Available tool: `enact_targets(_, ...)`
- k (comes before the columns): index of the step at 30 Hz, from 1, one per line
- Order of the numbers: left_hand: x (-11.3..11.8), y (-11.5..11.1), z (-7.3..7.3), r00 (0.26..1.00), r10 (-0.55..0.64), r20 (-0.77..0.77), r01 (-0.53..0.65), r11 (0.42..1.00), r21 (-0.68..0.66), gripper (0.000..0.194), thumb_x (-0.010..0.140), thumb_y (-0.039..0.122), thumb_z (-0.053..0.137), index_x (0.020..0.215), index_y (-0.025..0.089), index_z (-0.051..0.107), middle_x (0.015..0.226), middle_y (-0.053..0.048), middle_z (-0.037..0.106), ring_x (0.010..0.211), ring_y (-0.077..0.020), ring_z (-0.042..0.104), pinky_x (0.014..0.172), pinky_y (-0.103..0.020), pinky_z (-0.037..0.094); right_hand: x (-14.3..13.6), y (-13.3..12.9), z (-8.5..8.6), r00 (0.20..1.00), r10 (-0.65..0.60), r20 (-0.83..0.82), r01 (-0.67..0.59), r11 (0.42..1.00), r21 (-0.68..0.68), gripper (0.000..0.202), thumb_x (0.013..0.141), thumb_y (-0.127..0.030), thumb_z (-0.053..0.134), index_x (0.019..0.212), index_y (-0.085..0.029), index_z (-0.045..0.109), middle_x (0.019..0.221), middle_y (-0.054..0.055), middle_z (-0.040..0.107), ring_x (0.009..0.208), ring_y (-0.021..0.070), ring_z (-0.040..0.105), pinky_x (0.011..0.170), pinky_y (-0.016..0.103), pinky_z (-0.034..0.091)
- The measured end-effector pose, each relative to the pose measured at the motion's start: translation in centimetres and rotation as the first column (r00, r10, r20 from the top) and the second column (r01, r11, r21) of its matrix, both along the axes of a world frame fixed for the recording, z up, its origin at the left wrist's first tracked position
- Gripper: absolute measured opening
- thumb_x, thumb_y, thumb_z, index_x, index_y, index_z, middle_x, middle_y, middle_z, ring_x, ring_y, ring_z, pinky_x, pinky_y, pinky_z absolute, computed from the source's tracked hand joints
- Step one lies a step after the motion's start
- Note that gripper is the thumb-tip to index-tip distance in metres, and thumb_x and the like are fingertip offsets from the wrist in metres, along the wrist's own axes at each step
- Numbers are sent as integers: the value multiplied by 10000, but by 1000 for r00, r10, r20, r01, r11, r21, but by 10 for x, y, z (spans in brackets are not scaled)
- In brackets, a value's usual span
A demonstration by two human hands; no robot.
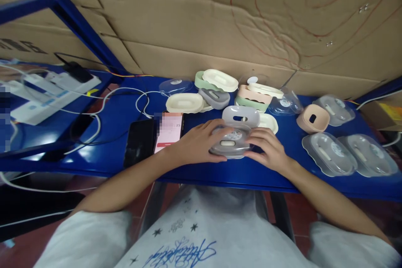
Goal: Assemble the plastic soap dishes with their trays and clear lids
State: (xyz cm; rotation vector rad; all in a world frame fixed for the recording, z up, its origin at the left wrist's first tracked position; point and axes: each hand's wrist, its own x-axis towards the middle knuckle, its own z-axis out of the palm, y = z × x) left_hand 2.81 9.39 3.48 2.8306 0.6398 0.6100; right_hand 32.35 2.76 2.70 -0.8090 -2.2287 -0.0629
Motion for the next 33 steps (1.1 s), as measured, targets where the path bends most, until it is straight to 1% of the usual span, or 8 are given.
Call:
enact_targets(4,-2,2,0,999,-11,-52,11,1000,-3,851,874,664,812,1521,234,465,1507,-189,509,1388,-400,564,1081,-558,579,-5,2,-10,991,-9,136,15,999,-38,525,977,-443,767,1443,-237,641,1186,115,667,1212,298,647,1028,490,599)
enact_targets(7,-3,2,1,997,-14,-72,14,1000,5,956,865,735,773,1592,242,396,1569,-218,469,1451,-430,514,1137,-598,531,-7,1,-10,982,-40,183,43,999,-13,636,988,-443,751,1566,-268,550,1258,124,639,1361,332,584,1108,532,558)
enact_targets(11,-3,-1,2,992,-13,-122,14,1000,8,999,941,686,723,1689,224,246,1675,-251,384,1524,-442,450,1186,-595,478,-9,-3,-7,947,-61,315,43,997,63,652,1006,-487,717,1578,-234,532,1378,156,644,1351,329,595,1071,504,576)
enact_targets(16,-2,-3,-2,979,-14,-205,13,1000,-5,898,1010,609,672,1683,197,243,1633,-234,457,1452,-404,541,1149,-527,501,-10,-5,-12,918,-83,388,62,996,67,624,1025,-480,692,1585,-252,538,1344,139,708,1279,314,640,1055,489,583)
enact_targets(20,0,-5,-4,980,30,-197,-31,1000,-3,931,988,626,697,1670,176,251,1600,-240,477,1401,-404,574,1113,-517,528,-13,-2,-17,933,-30,359,48,998,-42,786,1025,-438,695,1711,-283,343,1600,180,544,1565,380,429,1210,616,483)
enact_targets(23,0,-7,-4,980,45,-194,-48,999,-13,947,971,599,737,1664,165,259,1604,-238,468,1410,-408,561,1128,-525,524,-16,-4,-18,932,-16,362,45,996,-73,881,1032,-360,690,1755,-283,192,1731,188,382,1636,360,321,1275,609,428)
enact_targets(29,-3,-12,-3,975,50,-216,-63,996,-56,1042,916,537,828,1685,205,208,1615,-244,449,1451,-416,533,1105,-517,540,-20,-11,-20,931,-19,364,54,995,-86,937,1027,-310,699,1760,-310,116,1784,136,276,1640,339,317,1310,586,396)
enact_targets(33,-3,-12,-6,977,49,-205,-55,998,-25,1024,930,512,822,1684,183,214,1583,-263,471,1434,-417,546,1121,-513,526,-18,-7,-20,929,-2,370,42,994,-100,924,1031,-341,699,1755,-339,125,1791,124,260,1664,352,236,1319,653,328)
